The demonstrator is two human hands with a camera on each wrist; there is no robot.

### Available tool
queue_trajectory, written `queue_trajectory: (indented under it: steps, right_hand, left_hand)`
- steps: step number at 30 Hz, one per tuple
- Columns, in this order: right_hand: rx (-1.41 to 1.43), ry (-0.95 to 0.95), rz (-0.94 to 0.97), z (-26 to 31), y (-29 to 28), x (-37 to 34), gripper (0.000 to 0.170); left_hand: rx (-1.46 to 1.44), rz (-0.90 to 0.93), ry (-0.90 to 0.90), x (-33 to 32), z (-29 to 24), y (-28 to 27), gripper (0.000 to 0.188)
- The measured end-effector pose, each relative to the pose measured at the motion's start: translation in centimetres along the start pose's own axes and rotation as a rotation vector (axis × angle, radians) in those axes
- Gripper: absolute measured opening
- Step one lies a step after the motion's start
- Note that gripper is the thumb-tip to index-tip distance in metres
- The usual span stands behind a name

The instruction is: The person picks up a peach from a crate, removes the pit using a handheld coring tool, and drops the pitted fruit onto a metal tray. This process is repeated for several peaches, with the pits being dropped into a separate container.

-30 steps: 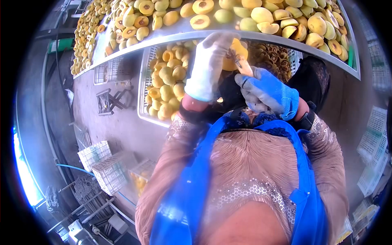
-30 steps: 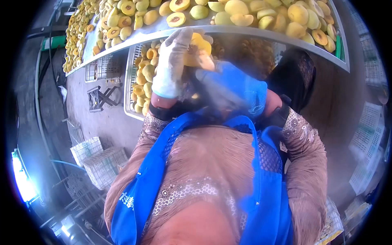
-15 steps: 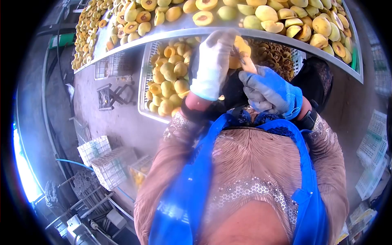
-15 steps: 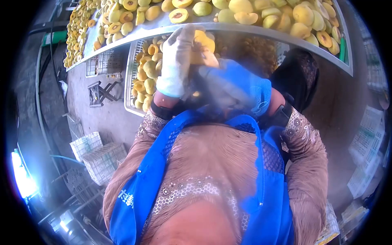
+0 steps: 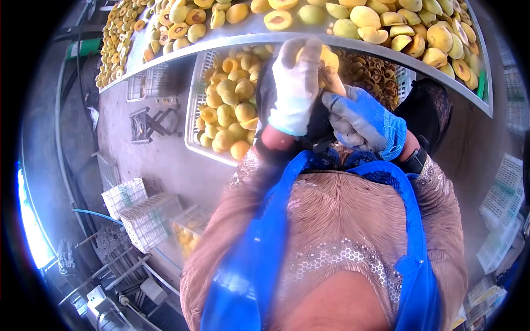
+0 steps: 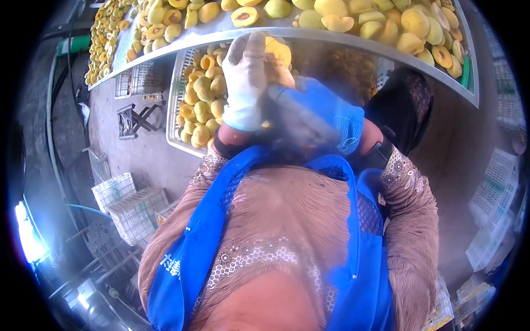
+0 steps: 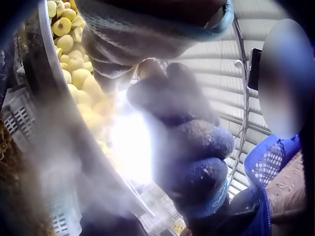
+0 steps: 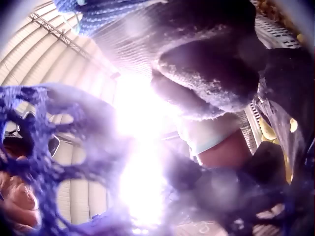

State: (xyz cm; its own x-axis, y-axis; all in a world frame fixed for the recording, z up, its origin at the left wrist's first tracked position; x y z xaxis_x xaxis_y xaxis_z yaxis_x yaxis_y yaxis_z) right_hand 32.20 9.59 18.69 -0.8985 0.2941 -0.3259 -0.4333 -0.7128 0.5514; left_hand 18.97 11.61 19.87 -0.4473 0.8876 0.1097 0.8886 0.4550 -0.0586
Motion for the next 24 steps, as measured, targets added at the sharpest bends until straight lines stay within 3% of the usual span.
queue_trajectory:
  steps: [3,4,7,8,10,13,15,18,20,23,24]
  right_hand:
    - [0.07,0.041,0.109,-0.6,0.2,-0.2,0.025]
    - [0.082,0.02,0.148,-0.6,0.4,-0.2,0.025]
    - [0.221,0.002,0.233,-0.7,0.5,-0.1,0.025]
    - [0.343,0.042,0.246,-1.2,0.5,-0.4,0.025]
    - [0.573,0.146,0.288,-2.4,0.8,-0.9,0.024]
    - [0.814,0.22,0.399,-3.9,0.4,-0.7,0.023]
    - [0.838,0.142,0.425,-3.3,1.2,-0.9,0.023]
    - [0.62,0.133,0.259,-3.5,1.1,-0.9,0.023]
    - [0.561,0.162,0.124,-4.2,0.3,-0.9,0.021]
    - [0.585,0.154,0.12,-4.8,-0.6,-0.4,0.02]
    - [0.559,0.125,0.149,-4.7,-0.7,-0.2,0.02]
  left_hand:
    - [-0.298,0.303,-0.319,-0.3,-1.1,1.5,0.024]
    - [-0.304,0.321,-0.318,-0.2,-0.2,1.4,0.026]
    - [-0.139,0.112,-0.159,0.0,0.4,0.6,0.028]
    - [-0.133,0.086,-0.19,-0.4,-0.2,0.5,0.028]
    - [-0.128,0.286,-0.063,0.2,-0.3,1.4,0.026]
    - [0.132,0.375,0.165,-0.4,-2.1,0.9,0.026]
    - [-0.219,0.288,-0.131,-0.6,0.0,1.0,0.029]
    - [-0.08,0.431,-0.15,-0.5,0.2,1.1,0.036]
    - [-0.103,0.396,-0.206,-1.0,-0.3,0.6,0.035]
    - [-0.17,0.207,-0.345,-2.2,-1.7,-0.8,0.03]
    - [-0.145,0.155,-0.154,-1.7,-0.9,-1.2,0.032]
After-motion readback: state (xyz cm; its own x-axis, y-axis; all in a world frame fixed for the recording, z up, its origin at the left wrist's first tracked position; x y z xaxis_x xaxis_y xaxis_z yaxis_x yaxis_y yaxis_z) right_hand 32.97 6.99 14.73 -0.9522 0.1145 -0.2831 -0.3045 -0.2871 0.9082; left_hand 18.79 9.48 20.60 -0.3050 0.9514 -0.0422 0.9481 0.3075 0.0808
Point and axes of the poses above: each hand's wrist, its own x-axis towards the middle knuckle, its own y-axis out of the palm, z = x × y, the point moved 8 cm from there along x, towards the middle knuckle, and after that the axes turned 7 degrees about z, right-handed, at the moved point
